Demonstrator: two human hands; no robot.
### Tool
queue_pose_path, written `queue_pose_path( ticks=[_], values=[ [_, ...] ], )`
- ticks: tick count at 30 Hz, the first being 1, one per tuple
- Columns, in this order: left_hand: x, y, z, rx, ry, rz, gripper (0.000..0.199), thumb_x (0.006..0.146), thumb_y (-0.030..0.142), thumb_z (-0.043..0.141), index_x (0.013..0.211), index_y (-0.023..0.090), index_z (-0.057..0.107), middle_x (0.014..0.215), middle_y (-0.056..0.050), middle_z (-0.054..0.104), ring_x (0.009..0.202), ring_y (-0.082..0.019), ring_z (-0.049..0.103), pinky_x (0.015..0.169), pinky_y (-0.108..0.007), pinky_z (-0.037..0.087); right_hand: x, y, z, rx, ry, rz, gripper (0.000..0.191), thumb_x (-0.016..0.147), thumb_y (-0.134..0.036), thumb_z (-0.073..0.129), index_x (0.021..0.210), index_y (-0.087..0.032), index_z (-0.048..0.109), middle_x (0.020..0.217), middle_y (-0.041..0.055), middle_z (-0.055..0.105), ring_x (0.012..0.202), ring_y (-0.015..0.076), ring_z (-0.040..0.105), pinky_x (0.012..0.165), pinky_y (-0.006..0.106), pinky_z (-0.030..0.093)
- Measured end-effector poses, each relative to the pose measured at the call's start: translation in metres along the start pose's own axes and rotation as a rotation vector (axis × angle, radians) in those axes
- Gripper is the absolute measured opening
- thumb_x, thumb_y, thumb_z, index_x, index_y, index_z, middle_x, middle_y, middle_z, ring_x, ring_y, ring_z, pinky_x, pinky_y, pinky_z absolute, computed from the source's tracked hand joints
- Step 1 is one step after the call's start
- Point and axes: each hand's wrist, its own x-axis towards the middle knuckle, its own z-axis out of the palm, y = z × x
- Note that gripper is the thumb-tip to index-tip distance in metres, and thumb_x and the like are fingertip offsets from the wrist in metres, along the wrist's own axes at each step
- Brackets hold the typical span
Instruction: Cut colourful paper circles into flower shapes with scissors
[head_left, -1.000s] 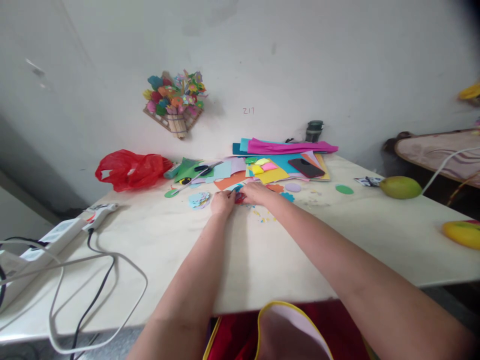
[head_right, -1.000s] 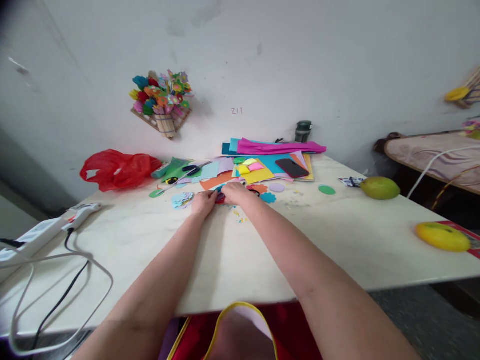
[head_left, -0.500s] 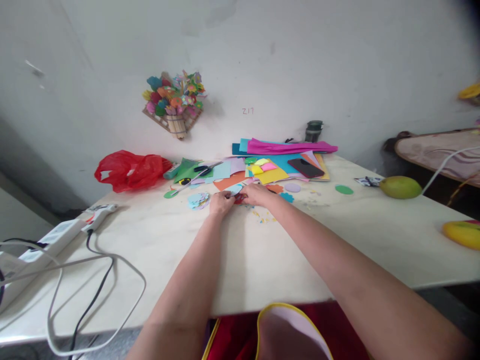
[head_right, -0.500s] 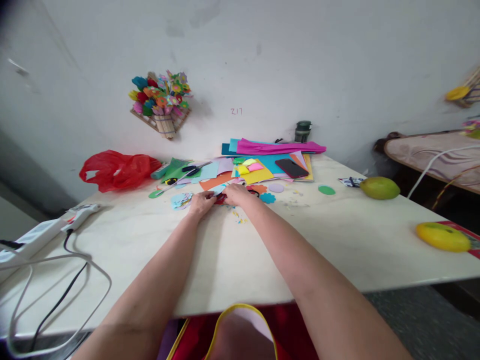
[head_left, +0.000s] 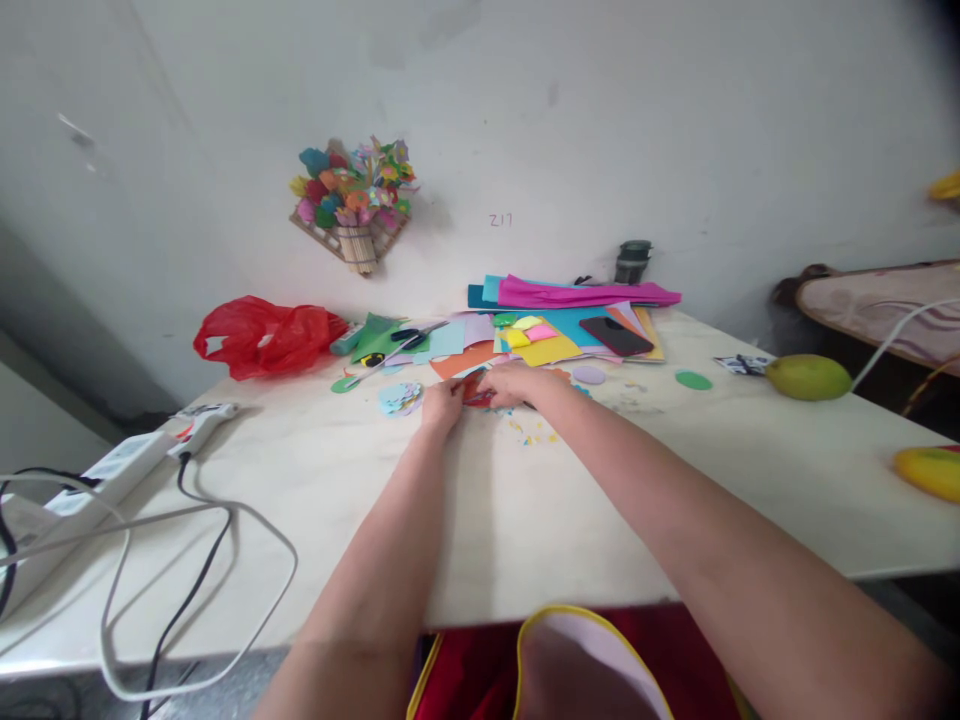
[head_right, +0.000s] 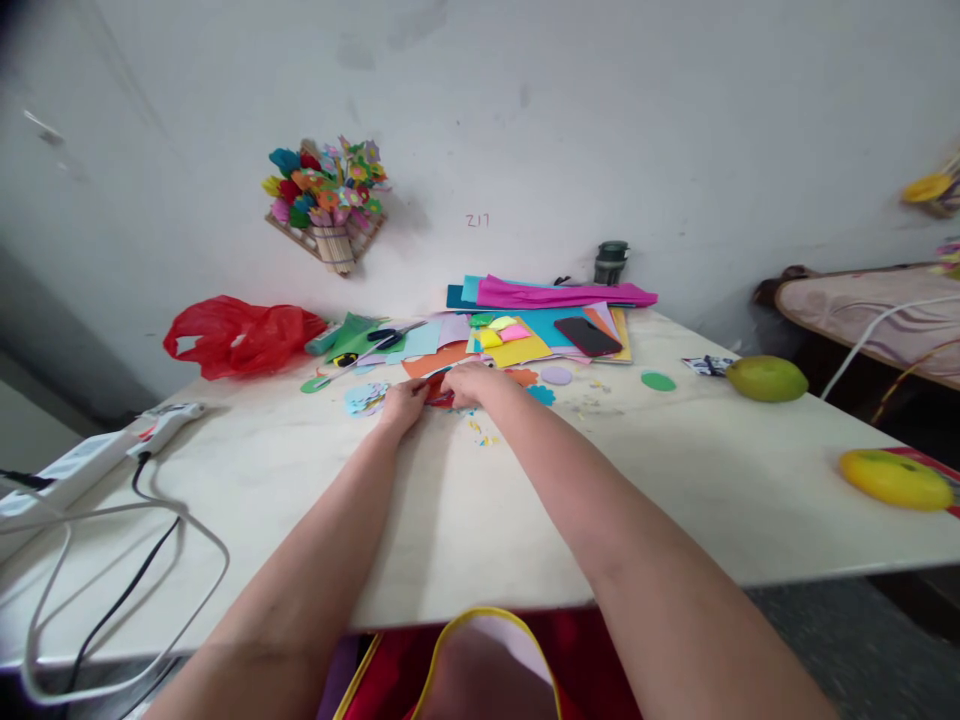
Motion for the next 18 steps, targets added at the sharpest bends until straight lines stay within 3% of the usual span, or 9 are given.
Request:
queue_pose_path(
  ticks=[7, 12, 18],
  values=[
    [0.0, 0.002, -0.003, -0.002, 0.006, -0.022, 0.032, 0.097, 0.025, 0.052, 0.118, 0.017, 0.075, 0.114, -0.013, 0.076, 0.108, -0.026, 0.069, 0.09, -0.03, 0.049, -0.001, -0.015, -0.008, -0.106, 0.021, 0.038, 0.03, 0.085, -0.021, 0.061, 0.11, -0.023, 0.078, 0.108, 0.0115, 0.076, 0.099, 0.0287, 0.07, 0.076, 0.033, 0.049],
    [0.0, 0.002, -0.002, 0.004, 0.011, -0.029, 0.032, 0.096, 0.024, 0.053, 0.119, 0.018, 0.074, 0.116, -0.013, 0.075, 0.11, -0.027, 0.068, 0.09, -0.03, 0.049, 0.005, -0.018, 0.008, -0.161, 0.11, 0.043, 0.034, 0.087, -0.009, 0.053, 0.111, -0.014, 0.077, 0.11, 0.0181, 0.075, 0.103, 0.0278, 0.07, 0.082, 0.033, 0.049],
    [0.001, 0.001, -0.001, -0.015, 0.02, -0.032, 0.034, 0.097, 0.026, 0.051, 0.121, 0.019, 0.073, 0.117, -0.012, 0.075, 0.11, -0.026, 0.068, 0.09, -0.03, 0.048, 0.013, -0.014, 0.029, -0.156, 0.212, 0.041, 0.038, 0.092, -0.007, 0.044, 0.114, -0.01, 0.075, 0.116, 0.0197, 0.072, 0.109, 0.0286, 0.068, 0.082, 0.034, 0.05]
  ],
)
